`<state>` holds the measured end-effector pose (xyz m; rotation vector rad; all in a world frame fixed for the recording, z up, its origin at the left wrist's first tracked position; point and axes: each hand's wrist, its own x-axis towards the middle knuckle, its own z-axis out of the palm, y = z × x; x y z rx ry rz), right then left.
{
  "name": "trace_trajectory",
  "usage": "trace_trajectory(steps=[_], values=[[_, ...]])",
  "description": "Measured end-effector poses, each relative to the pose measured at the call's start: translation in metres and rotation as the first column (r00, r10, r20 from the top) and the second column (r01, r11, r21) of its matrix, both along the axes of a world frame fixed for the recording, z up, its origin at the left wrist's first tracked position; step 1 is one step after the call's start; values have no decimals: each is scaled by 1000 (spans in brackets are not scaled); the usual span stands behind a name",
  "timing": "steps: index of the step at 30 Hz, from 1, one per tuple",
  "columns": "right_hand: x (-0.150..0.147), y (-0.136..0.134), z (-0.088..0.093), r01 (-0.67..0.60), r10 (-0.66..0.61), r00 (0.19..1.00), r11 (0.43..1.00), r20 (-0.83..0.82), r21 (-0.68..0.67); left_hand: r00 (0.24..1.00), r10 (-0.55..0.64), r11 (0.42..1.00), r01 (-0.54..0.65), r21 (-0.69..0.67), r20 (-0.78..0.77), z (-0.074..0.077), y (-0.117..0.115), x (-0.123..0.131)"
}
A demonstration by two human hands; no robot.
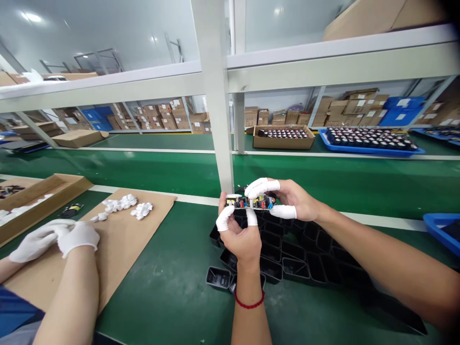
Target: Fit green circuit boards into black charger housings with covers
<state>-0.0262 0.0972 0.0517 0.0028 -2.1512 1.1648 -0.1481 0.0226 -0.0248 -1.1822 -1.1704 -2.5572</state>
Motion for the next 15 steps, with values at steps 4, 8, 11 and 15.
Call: trace_trajectory(steps=[4, 8, 11, 15], values=[[0, 1, 0, 0, 0, 1000, 1000, -3, -4, 1000, -11, 1000, 11, 2, -2, 1, -1, 0], [1, 0, -1, -5, 5, 1000, 1000, -7, -6, 1000, -12, 1000, 12, 6, -7, -1, -1, 0], [1, 0, -3, -7, 7, 1000, 1000, -14, -2, 1000, -18, 1000, 18, 12, -5, -2, -1, 0], [-1, 2, -5, 9, -9, 1000, 1000, -6, -1, 999, -37, 999, 37, 8, 2, -4, 0, 0]])
